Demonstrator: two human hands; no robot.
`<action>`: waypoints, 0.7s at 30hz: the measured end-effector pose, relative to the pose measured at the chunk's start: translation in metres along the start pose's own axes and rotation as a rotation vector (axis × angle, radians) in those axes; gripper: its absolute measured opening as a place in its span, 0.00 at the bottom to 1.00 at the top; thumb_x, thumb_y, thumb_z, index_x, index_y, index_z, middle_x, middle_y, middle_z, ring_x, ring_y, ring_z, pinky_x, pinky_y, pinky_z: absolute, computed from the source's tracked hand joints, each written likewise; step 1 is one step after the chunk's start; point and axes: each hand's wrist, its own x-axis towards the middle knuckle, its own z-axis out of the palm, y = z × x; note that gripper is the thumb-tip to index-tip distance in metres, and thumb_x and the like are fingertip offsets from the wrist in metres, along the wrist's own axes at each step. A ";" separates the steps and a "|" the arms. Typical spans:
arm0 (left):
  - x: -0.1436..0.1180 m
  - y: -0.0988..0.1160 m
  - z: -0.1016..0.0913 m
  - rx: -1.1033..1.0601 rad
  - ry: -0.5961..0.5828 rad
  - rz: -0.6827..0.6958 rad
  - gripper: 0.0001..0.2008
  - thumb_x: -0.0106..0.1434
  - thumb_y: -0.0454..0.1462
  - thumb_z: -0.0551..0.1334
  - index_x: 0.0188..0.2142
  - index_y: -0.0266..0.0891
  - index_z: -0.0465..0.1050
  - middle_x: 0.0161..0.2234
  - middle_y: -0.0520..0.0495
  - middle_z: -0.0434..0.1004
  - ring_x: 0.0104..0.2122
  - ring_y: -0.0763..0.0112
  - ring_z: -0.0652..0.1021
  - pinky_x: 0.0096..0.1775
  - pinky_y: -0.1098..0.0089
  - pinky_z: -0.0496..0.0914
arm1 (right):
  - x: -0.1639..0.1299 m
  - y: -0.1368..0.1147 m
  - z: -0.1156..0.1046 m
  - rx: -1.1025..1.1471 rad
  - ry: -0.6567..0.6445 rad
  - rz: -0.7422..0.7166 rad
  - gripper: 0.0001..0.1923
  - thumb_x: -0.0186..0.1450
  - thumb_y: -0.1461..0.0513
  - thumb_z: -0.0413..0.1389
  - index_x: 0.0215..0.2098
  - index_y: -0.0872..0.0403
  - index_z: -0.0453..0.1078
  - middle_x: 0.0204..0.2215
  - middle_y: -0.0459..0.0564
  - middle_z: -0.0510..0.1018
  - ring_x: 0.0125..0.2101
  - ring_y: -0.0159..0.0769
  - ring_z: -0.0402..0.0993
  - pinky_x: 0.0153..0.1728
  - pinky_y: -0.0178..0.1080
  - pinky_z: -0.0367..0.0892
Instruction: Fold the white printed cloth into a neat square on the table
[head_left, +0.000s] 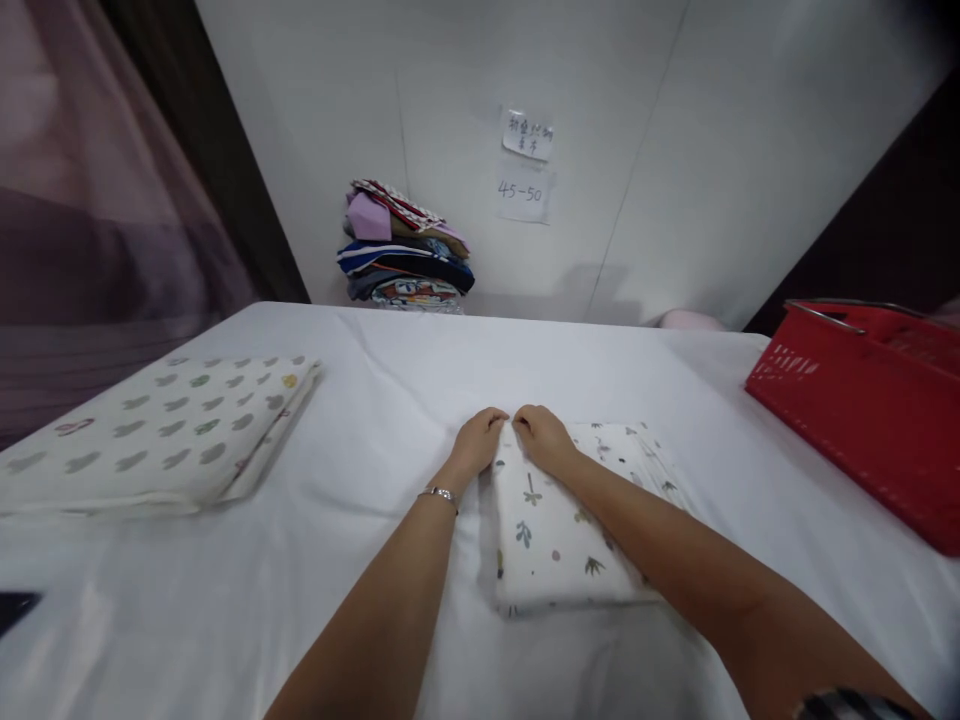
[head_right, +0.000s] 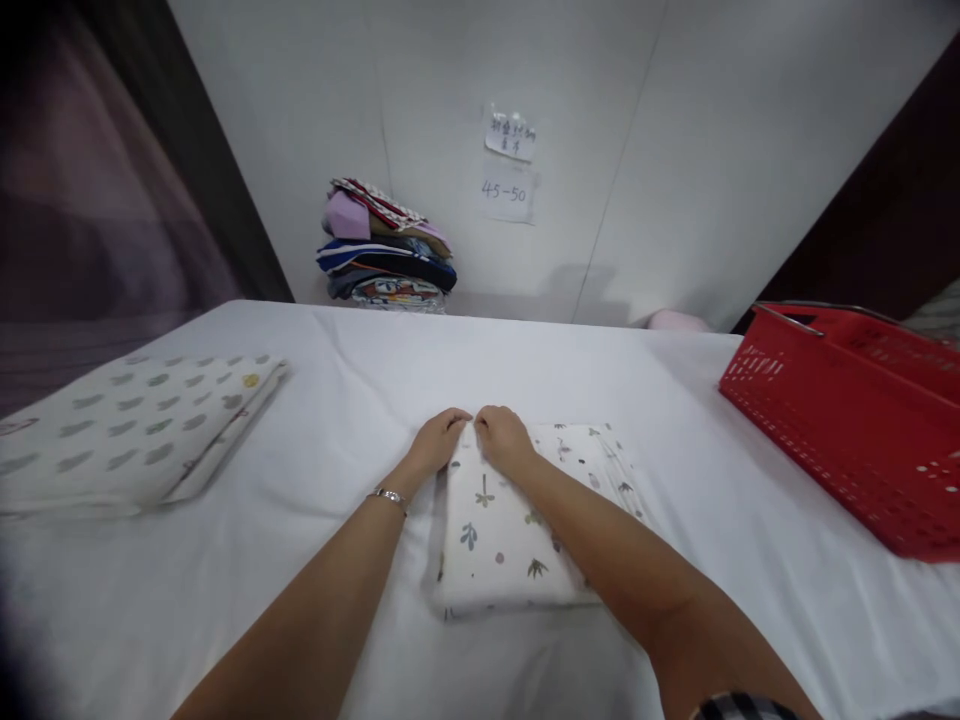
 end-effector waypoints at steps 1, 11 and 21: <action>0.000 0.000 0.000 0.021 -0.001 0.000 0.13 0.60 0.34 0.51 0.39 0.42 0.73 0.39 0.49 0.77 0.41 0.68 0.74 0.46 0.68 0.66 | 0.000 -0.001 0.000 -0.005 -0.009 0.003 0.07 0.63 0.65 0.47 0.32 0.53 0.68 0.30 0.49 0.73 0.34 0.35 0.66 0.37 0.36 0.58; -0.001 0.002 -0.004 0.037 0.015 0.062 0.12 0.60 0.37 0.51 0.35 0.43 0.73 0.37 0.50 0.77 0.39 0.67 0.74 0.44 0.67 0.66 | -0.012 0.025 -0.030 -0.078 -0.088 0.020 0.13 0.64 0.58 0.49 0.42 0.53 0.70 0.39 0.52 0.76 0.40 0.39 0.69 0.43 0.40 0.59; 0.001 -0.006 0.000 -0.106 0.020 0.041 0.15 0.59 0.43 0.53 0.40 0.43 0.74 0.36 0.50 0.77 0.36 0.66 0.75 0.40 0.68 0.68 | -0.084 0.122 -0.104 -0.120 0.217 0.474 0.17 0.61 0.54 0.48 0.42 0.53 0.70 0.41 0.52 0.75 0.38 0.40 0.70 0.41 0.42 0.63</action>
